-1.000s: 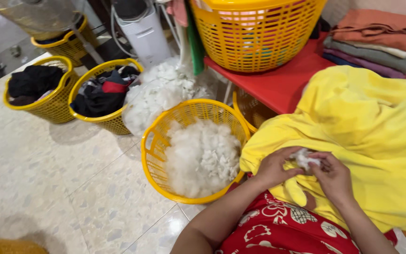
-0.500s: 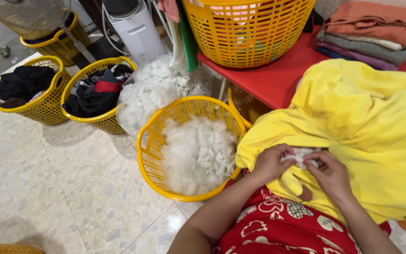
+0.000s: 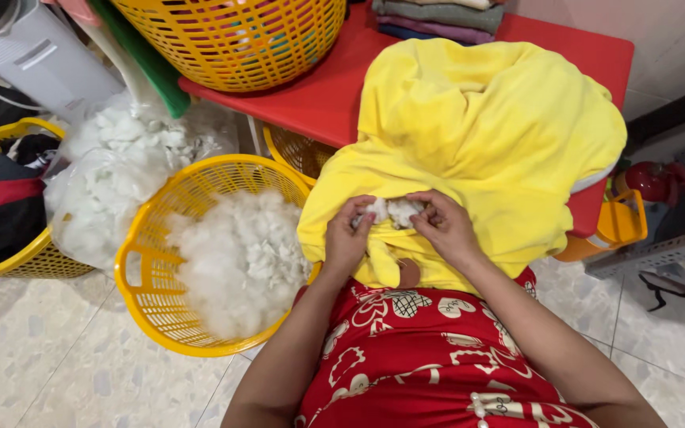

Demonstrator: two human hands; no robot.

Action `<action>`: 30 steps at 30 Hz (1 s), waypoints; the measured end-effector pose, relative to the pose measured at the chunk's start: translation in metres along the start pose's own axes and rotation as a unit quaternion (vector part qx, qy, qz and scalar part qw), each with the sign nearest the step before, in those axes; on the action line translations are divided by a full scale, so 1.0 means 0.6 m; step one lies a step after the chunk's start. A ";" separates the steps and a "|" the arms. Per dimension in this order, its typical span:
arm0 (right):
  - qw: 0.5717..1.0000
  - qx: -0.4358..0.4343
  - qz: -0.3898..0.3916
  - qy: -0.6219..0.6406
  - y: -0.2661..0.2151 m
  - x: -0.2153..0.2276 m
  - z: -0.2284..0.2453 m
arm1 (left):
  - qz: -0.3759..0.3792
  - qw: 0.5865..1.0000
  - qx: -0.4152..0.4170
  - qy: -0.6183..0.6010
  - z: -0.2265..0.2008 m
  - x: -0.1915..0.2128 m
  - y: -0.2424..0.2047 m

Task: The person repeatedly picks small clumps of white cotton from a yellow basket, fluffs them by hand, and inserts them into a yellow fabric item resting on their lap. The process continues throughout the clip with no visible final state shown.

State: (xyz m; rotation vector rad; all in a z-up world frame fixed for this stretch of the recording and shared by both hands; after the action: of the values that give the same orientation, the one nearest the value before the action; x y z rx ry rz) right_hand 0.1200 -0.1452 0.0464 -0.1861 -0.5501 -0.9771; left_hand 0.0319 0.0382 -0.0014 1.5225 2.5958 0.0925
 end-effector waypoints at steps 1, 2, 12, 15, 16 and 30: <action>1.000 0.012 -0.001 -0.015 -0.001 0.000 0.012 | 0.011 0.999 -0.004 -0.030 -0.004 -0.002 -0.001; 0.999 0.025 -0.001 -0.031 -0.005 0.002 0.023 | 0.022 0.998 -0.008 -0.060 -0.007 -0.007 -0.003; 0.991 0.063 -0.007 -0.116 -0.002 -0.017 0.047 | 0.089 0.992 -0.088 0.032 -0.063 -0.028 -0.025; 0.995 -0.025 0.004 -0.095 -0.002 -0.014 0.015 | 0.057 0.997 -0.014 0.044 -0.048 -0.019 -0.017; 0.997 -0.007 -0.023 -0.080 -0.006 -0.006 0.013 | 0.050 0.998 -0.038 -0.008 -0.050 -0.012 -0.014; 0.997 0.052 -0.061 0.023 -0.015 0.002 0.028 | 0.112 0.971 0.077 -0.196 -0.032 -0.047 -0.014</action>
State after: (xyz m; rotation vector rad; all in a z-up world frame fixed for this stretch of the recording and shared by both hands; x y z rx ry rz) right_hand 0.1073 -0.1445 0.0604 -0.0366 -0.5733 -1.0653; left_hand 0.0352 0.0099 0.0189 1.6793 2.1601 -0.3595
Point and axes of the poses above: each hand's wrist, its own y-axis towards the middle knuckle, its own x-axis out of the back of the hand, z = x × y, the point moved 6 cm from there along y, towards the middle knuckle, and after that the axes turned 12 degrees about -y, right-handed, at the moved point
